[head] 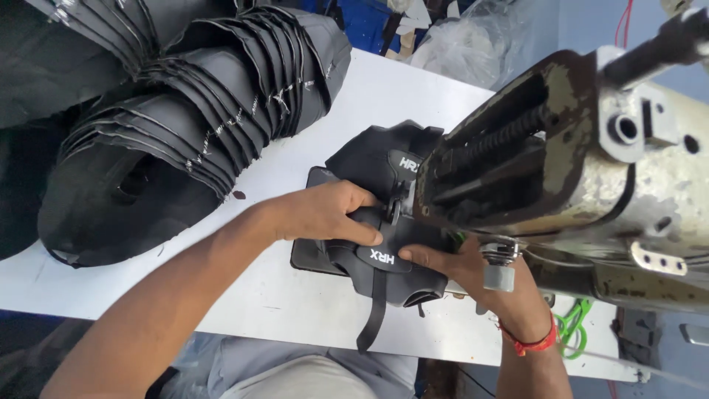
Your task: The person uses a sewing machine to stitch a black shoe part, guiding the material under the needle with both hands. They repeatedly feed the item through the machine, pause to reposition it, and use a pair of scissors to trim excess thread after each segment.
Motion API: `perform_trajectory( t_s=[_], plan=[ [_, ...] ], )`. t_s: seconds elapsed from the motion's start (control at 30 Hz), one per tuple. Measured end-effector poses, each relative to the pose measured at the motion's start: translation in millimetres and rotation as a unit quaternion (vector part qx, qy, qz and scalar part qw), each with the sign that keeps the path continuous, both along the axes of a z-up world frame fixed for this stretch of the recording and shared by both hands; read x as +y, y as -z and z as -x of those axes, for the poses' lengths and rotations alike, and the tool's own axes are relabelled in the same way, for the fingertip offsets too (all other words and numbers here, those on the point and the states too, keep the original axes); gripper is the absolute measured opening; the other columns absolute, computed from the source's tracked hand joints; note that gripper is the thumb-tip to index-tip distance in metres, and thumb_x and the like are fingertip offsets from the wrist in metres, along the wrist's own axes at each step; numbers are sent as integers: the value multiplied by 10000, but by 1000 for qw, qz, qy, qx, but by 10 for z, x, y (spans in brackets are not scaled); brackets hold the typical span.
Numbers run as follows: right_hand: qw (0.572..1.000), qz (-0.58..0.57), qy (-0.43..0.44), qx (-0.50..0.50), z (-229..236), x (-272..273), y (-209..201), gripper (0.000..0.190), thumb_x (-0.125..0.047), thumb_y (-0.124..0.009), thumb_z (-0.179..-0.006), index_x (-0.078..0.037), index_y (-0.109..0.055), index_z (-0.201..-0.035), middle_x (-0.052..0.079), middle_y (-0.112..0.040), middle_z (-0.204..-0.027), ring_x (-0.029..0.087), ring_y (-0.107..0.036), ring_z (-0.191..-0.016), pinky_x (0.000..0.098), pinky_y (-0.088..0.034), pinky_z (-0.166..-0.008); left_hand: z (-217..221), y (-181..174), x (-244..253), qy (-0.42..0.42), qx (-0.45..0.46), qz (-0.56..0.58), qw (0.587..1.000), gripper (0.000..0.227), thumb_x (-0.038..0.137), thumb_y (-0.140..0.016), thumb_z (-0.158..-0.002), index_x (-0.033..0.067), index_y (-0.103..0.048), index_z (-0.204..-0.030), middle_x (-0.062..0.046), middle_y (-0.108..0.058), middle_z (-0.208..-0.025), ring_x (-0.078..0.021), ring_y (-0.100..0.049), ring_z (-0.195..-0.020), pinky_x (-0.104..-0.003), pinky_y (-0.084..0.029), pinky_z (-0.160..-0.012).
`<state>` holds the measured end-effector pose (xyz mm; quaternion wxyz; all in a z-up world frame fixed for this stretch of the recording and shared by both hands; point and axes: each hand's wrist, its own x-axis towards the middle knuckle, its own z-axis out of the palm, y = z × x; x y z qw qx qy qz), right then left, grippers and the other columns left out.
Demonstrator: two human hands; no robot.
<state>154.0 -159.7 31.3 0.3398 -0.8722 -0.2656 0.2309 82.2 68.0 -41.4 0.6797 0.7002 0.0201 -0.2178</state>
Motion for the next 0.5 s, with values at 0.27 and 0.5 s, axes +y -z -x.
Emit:
perform_trajectory(
  t_s=[0.27, 0.5],
  plan=[
    [999, 11, 17, 31, -64, -31, 90, 414, -281, -909, -681, -71, -810, -1024, 0, -801, -815, 103, -631, -668, 306, -555, -593, -109, -114, 75, 41, 10, -21, 999, 529, 209, -756, -758, -30, -691, -1226, -62, -786, -1031, -105, -707, -905, -252, -552, -818],
    [994, -60, -33, -89, -37, -35, 129, 350, -277, -873, -754, -58, -788, -1015, 26, -796, -897, 129, -679, -749, 325, -560, -677, -306, -188, 130, 42, 26, -43, 998, 423, 205, -770, -735, -12, -751, -1098, -54, -777, -949, -97, -685, -828, -255, -536, -759]
  ],
)
